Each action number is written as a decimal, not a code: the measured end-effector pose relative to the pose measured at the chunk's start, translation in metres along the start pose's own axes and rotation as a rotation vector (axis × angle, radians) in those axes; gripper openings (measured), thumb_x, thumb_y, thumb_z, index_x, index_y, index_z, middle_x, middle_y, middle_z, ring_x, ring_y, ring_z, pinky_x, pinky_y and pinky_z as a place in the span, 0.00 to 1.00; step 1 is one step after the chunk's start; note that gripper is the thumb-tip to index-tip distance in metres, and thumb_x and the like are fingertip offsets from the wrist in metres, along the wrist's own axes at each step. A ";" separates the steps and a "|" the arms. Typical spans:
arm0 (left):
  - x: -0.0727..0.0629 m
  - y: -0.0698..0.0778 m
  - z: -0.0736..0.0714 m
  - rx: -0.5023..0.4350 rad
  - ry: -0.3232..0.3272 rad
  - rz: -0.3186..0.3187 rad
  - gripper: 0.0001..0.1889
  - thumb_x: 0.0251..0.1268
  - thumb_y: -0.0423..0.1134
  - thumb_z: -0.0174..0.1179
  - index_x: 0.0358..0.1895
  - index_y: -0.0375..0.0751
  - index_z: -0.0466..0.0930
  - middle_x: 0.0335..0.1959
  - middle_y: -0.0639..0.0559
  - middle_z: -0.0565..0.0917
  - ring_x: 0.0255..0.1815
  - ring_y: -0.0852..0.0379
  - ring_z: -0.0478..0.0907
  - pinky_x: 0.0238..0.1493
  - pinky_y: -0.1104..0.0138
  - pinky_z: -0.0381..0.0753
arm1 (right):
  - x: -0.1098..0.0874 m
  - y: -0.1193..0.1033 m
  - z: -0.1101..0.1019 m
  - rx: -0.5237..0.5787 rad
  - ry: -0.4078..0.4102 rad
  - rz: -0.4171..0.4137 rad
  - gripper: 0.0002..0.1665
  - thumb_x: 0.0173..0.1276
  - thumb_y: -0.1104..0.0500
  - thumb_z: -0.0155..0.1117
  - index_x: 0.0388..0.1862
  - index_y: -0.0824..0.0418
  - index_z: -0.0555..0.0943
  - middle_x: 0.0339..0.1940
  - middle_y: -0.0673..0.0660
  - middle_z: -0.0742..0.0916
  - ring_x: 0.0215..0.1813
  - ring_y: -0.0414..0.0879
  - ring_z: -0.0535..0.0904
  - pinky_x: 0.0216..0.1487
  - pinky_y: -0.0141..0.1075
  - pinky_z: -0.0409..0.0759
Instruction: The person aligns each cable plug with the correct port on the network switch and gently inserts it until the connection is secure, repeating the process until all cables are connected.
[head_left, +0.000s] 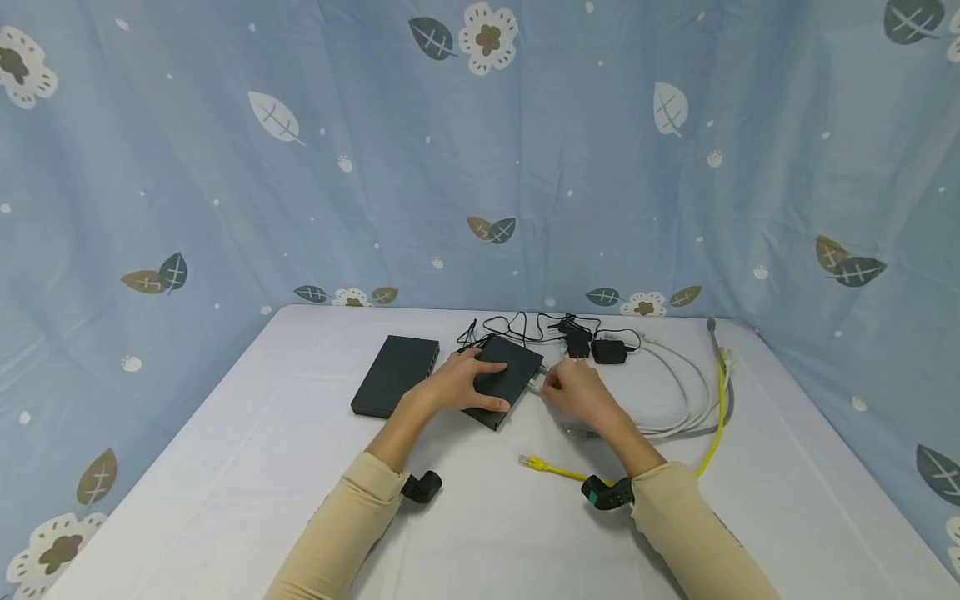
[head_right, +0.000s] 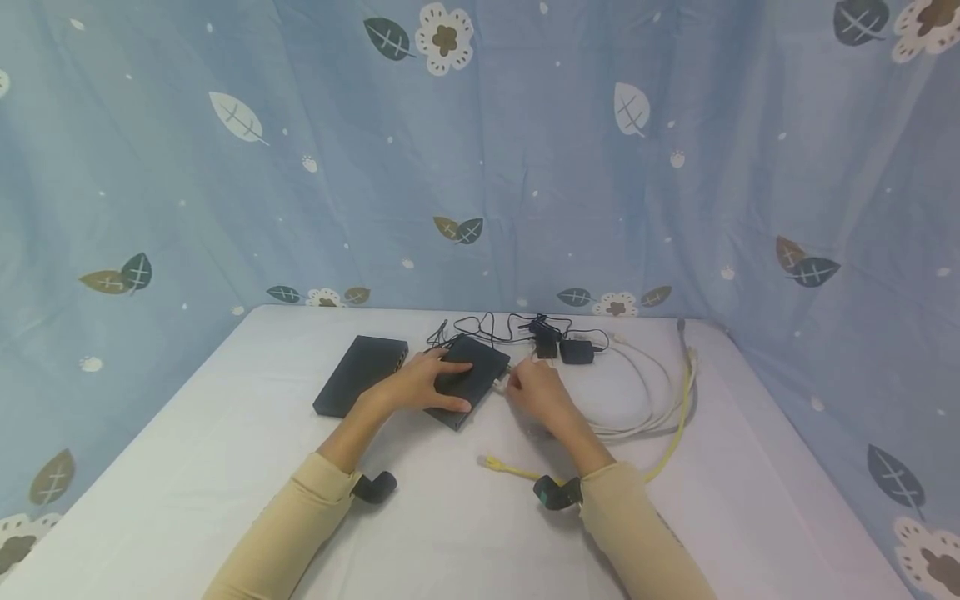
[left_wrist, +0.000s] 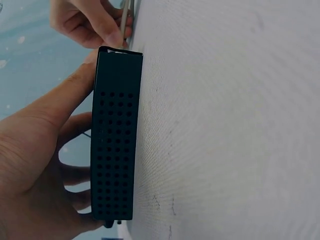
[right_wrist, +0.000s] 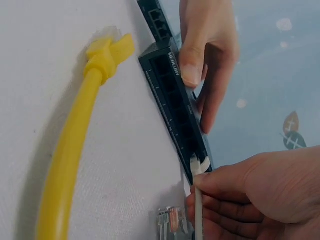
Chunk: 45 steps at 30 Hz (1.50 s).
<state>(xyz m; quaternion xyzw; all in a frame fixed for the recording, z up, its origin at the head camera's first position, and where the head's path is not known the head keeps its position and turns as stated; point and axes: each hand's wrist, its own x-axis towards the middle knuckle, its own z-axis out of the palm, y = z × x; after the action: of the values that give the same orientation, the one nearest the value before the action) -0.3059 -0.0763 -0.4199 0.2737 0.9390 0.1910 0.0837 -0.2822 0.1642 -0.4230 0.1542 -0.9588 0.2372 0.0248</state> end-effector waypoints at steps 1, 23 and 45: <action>0.000 0.000 0.000 -0.001 0.000 -0.003 0.40 0.53 0.66 0.67 0.71 0.62 0.69 0.78 0.34 0.55 0.78 0.32 0.51 0.70 0.37 0.60 | 0.000 0.000 0.000 -0.001 0.006 -0.005 0.07 0.66 0.61 0.67 0.28 0.59 0.87 0.23 0.50 0.87 0.24 0.40 0.75 0.30 0.34 0.73; -0.003 0.000 0.001 -0.035 -0.009 -0.010 0.39 0.56 0.65 0.66 0.72 0.62 0.67 0.78 0.35 0.54 0.79 0.32 0.48 0.70 0.34 0.57 | -0.002 0.004 -0.004 0.024 -0.054 0.046 0.07 0.68 0.58 0.65 0.34 0.59 0.87 0.28 0.50 0.87 0.29 0.40 0.77 0.32 0.34 0.76; -0.001 -0.003 0.001 -0.032 -0.002 -0.006 0.39 0.55 0.65 0.66 0.72 0.62 0.67 0.78 0.35 0.55 0.78 0.30 0.50 0.70 0.34 0.58 | -0.018 0.000 -0.050 0.004 -0.415 -0.062 0.05 0.64 0.57 0.70 0.35 0.58 0.86 0.27 0.51 0.85 0.28 0.39 0.75 0.32 0.33 0.75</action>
<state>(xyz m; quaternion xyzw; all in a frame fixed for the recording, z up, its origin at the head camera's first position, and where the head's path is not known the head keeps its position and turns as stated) -0.3058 -0.0789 -0.4214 0.2694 0.9366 0.2054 0.0894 -0.2661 0.1923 -0.3803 0.2291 -0.9377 0.2013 -0.1665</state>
